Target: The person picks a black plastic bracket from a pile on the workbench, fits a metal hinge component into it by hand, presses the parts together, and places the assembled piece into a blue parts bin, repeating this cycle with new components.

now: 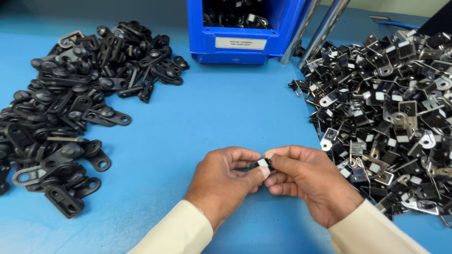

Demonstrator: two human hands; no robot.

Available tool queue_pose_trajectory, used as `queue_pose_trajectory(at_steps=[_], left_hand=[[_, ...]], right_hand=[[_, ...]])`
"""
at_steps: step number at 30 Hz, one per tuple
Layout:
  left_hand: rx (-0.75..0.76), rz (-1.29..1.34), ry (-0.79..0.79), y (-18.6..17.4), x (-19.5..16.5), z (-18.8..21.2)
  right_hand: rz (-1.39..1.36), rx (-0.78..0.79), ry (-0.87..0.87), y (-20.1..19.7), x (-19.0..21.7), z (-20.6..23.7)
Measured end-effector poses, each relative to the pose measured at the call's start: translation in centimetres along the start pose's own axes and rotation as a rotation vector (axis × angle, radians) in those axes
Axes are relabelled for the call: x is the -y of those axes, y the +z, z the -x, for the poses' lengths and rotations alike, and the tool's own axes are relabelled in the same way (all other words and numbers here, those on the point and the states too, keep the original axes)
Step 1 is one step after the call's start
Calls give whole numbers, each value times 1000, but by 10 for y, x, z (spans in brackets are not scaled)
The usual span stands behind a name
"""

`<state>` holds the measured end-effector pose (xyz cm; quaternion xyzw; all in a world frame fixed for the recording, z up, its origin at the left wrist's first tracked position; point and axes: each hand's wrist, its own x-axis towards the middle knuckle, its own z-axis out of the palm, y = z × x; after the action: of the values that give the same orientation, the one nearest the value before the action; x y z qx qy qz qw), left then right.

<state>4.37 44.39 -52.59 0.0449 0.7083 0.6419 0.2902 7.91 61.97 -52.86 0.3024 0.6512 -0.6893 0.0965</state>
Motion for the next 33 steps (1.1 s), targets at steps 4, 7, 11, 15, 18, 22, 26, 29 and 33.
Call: queue_pose_trajectory(at_steps=[4,7,11,15,18,22,26,29,33], left_hand=[[-25,109,-12,-19,-2,13],[-86,119,-81,-38,-6,26],[-244,123,-59,-60,-15,33],[-487,98,56,-103,-21,39],[-780,-56,251,-155,-24,52],[-910,-661,415,-208,-30,49],[-676,-1240,318,-204,-32,14],[-492,-1557,94,-188,-41,-8],[-454,-1676,54,-173,-48,-11]], right_hand=[[418,150,-35,4,46,-17],[295,71,-451,12,111,-35],[-53,-162,-742,14,166,-51],[141,-76,-673,8,110,-31],[180,-77,-407,3,38,1],[193,-246,-319,-7,-11,28],[176,-220,-340,-10,-21,21],[179,-218,-339,-10,-29,14],[196,-148,-262,-19,-30,19]])
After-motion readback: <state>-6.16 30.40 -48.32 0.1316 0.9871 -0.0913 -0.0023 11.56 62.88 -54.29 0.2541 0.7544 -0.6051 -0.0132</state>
